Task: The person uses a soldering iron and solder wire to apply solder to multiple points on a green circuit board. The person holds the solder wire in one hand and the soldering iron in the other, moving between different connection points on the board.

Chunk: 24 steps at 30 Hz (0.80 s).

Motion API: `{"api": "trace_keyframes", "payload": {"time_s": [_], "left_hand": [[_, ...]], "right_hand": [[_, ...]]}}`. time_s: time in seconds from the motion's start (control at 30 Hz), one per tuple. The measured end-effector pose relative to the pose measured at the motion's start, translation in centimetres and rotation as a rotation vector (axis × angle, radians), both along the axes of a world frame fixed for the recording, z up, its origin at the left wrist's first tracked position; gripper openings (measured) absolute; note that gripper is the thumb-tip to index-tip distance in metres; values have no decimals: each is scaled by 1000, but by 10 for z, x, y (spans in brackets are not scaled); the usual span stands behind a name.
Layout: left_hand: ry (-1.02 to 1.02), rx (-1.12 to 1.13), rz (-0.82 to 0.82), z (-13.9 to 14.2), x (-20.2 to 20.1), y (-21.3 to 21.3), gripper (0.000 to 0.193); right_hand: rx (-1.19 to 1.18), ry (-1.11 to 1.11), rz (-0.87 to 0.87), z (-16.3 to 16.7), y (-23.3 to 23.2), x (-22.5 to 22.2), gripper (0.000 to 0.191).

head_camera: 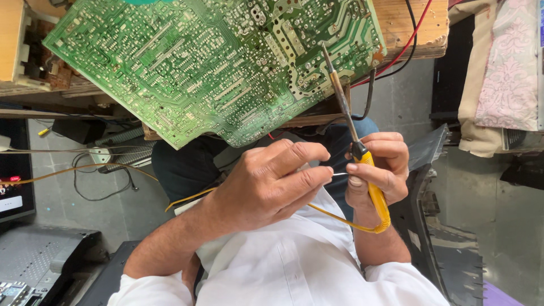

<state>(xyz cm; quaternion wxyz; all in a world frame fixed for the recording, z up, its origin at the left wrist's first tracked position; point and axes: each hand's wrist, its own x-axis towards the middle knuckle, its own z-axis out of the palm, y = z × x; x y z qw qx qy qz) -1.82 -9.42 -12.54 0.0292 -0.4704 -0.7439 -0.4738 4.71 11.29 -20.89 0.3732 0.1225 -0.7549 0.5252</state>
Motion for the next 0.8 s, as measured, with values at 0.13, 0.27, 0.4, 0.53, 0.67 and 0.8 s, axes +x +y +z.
{"api": "trace_keyframes", "payload": {"time_s": [0.13,0.27,0.4,0.53,0.67,0.8], "left_hand": [[46,-34,101,4,-7,-8,20],[104,-79,273,13,-29,-17,21],[269,-172,379,23,-69,-24,15],[435,-238,407,28,-106,-22,9],[419,-180,368,24,-122,-13,6],[392,-211,346,19,-132,-2,11]], "right_hand": [[-96,53,-91,-5,-4,-9,27],[-166,-4,-89,-4,-11,-4,25],[-20,-4,-145,-6,-20,-1,17],[150,38,-153,-7,-20,-3,19],[176,74,-160,-4,-22,-11,18],[161,58,-170,1,-28,-15,16]]}}
